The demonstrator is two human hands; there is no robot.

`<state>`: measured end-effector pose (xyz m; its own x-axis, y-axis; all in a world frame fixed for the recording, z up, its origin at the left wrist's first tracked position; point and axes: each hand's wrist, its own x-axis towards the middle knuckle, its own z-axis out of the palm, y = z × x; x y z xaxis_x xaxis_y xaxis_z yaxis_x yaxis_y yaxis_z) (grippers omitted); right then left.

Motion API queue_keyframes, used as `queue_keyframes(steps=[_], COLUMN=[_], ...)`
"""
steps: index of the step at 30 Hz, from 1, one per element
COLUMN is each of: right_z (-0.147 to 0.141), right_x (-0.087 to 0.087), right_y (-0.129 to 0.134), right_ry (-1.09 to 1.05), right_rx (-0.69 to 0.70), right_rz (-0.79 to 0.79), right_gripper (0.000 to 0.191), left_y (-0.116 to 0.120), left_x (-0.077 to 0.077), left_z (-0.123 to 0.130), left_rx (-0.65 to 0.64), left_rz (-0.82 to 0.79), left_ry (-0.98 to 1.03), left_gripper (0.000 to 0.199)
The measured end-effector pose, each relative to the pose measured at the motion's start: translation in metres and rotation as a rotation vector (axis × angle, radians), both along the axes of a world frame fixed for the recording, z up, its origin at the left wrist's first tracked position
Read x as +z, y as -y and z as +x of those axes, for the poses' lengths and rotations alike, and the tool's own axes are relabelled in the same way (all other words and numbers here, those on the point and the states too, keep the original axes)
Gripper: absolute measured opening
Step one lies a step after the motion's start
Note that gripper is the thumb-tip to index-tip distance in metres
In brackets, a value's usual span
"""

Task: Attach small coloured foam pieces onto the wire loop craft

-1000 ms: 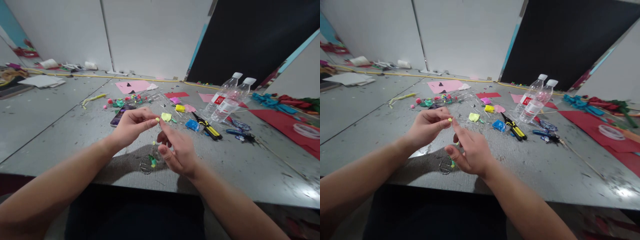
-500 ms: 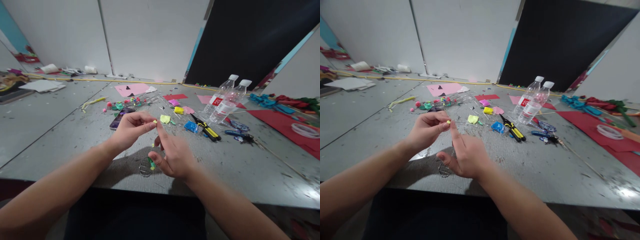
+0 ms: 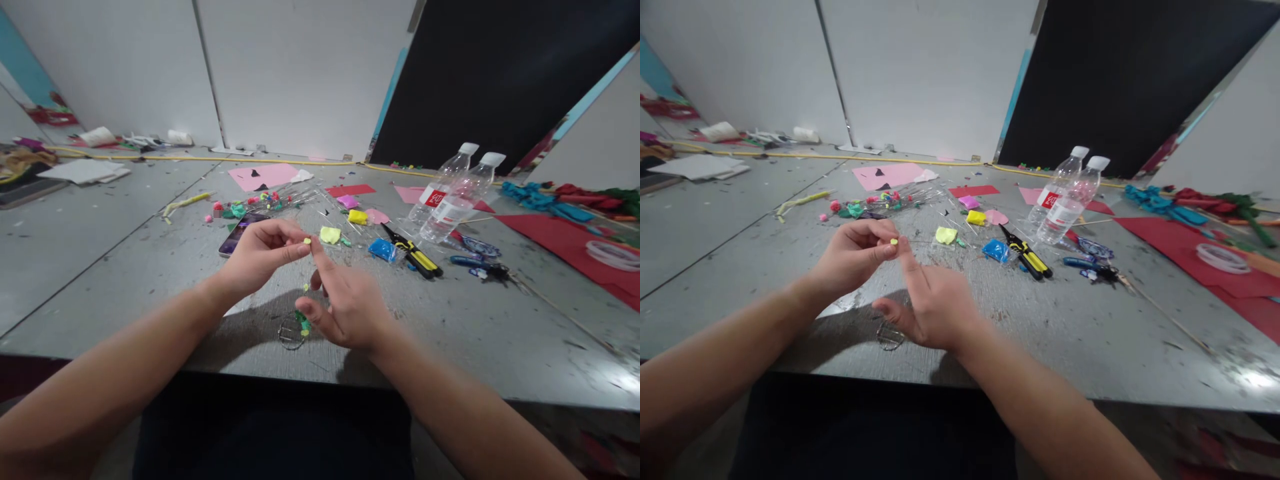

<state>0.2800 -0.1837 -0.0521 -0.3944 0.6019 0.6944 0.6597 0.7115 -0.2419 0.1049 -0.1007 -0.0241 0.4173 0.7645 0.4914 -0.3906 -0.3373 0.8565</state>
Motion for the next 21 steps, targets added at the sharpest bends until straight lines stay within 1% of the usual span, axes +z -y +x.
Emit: queue_keyframes(steps=[2,5,7,8,11,14,15,17,18,21], right_z=[0.002,0.006,0.008,0.009,0.014,0.020,0.022,0.026,0.028,0.032], right_x=[0.002,0.005,0.005,0.005,0.005,0.003,0.001,-0.002,-0.004,-0.009], right_y=[-0.002,-0.007,-0.013,-0.016,-0.028,-0.039,-0.042,-0.047,-0.049,-0.052], right_ry=[-0.157,-0.401,-0.469,-0.467,-0.380,-0.230,-0.169,-0.037,0.026,0.117], right_rx=[0.018,-0.023,-0.054,-0.064,-0.108,-0.166,-0.171,-0.130,-0.098,-0.016], right_rz=[-0.096,-0.181,-0.216,-0.236,-0.301,-0.451,-0.502,-0.568,-0.584,-0.581], right_gripper=[0.065,0.046,0.037,0.033,0.024,0.016,0.016,0.019,0.020,0.021], left_y=[-0.002,-0.005,-0.008,-0.009,-0.016,-0.027,-0.031,-0.038,-0.041,-0.046], left_x=[0.001,0.002,0.003,0.003,0.003,-0.001,-0.002,-0.005,-0.007,-0.008], left_z=[0.000,-0.001,-0.003,-0.004,-0.007,-0.013,-0.014,-0.018,-0.019,-0.021], left_rx=[0.018,0.018,0.002,-0.010,-0.059,-0.091,-0.095,-0.107,-0.102,-0.089], left_rz=[-0.014,-0.033,-0.036,-0.033,-0.011,0.032,0.045,0.073,0.087,0.136], left_ry=[-0.024,-0.105,-0.213,-0.286,-0.547,-0.726,-0.747,-0.748,-0.751,-0.774], left_gripper=[0.020,0.021,0.019,0.017,0.016,0.017,0.017,0.016,0.016,0.014])
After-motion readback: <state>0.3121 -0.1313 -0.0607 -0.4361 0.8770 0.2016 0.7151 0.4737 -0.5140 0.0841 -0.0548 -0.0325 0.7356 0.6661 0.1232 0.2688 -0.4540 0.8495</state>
